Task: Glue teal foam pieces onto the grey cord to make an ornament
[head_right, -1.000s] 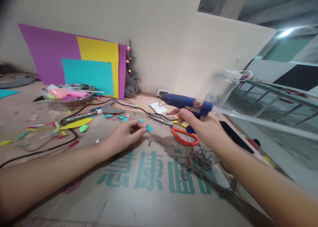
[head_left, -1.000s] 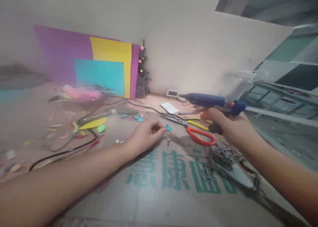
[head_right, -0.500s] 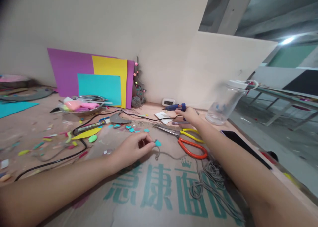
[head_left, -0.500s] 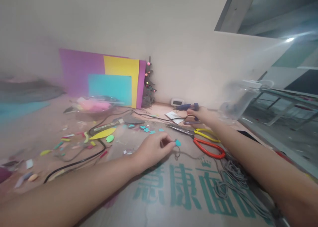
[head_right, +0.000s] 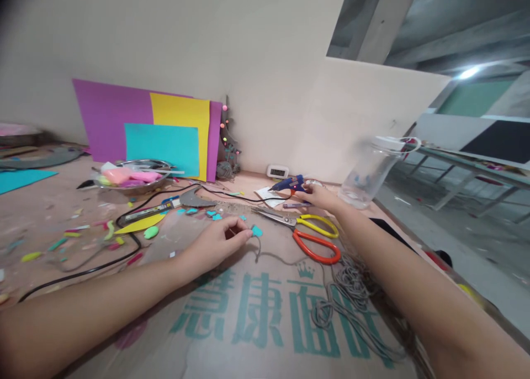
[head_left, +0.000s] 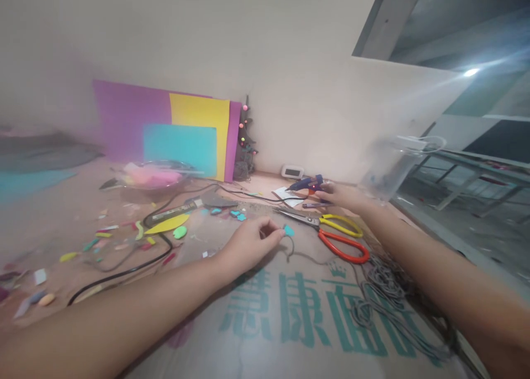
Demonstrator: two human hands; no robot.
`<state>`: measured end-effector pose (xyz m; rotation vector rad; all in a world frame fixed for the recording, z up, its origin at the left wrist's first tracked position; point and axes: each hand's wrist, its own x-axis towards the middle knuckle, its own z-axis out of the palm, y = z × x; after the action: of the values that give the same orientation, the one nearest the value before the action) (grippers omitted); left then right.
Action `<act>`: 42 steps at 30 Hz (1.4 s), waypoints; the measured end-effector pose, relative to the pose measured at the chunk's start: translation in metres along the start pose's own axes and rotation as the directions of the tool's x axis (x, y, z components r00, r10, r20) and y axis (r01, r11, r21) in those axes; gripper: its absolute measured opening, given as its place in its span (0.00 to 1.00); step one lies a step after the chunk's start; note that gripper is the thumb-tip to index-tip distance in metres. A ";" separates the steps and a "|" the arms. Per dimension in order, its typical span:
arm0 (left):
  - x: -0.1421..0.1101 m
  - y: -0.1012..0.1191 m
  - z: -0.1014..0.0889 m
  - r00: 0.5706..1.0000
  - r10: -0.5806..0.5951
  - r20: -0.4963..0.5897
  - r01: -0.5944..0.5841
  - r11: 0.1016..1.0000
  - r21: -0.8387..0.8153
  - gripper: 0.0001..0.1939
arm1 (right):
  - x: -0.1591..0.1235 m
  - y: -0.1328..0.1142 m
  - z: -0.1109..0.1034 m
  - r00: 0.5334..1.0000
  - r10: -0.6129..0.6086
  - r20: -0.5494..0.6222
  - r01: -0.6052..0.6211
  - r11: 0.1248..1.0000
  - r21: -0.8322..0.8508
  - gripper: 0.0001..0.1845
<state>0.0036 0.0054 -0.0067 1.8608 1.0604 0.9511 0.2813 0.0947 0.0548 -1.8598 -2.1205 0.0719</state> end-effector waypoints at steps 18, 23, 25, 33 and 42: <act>-0.006 0.008 -0.003 0.995 0.094 -0.039 -0.091 0.993 0.074 0.11 | -0.122 -0.096 0.029 0.935 -0.089 0.344 -0.290 0.370 0.883 0.32; -0.006 0.007 -0.003 0.997 0.066 -0.033 -0.063 0.995 0.072 0.12 | -0.127 -0.096 0.038 0.904 -0.103 0.415 -0.380 0.252 0.890 0.34; -0.006 0.005 -0.003 0.997 0.072 -0.037 -0.069 0.994 0.084 0.12 | -0.127 -0.096 0.041 0.899 -0.128 0.419 -0.390 0.201 0.899 0.34; -0.006 0.006 -0.003 0.997 0.080 -0.017 -0.077 0.988 0.137 0.11 | -0.124 -0.083 0.045 0.988 -0.154 -0.031 0.137 0.748 0.649 0.21; -0.006 0.004 -0.002 0.997 0.078 0.013 -0.079 0.985 0.155 0.11 | -0.124 -0.077 0.044 0.869 -0.428 -0.247 0.478 0.856 0.196 0.06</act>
<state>0.0004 -0.0011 -0.0041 2.0446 1.0907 0.9294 0.2081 -0.0306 0.0068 -1.1357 -2.2314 0.0439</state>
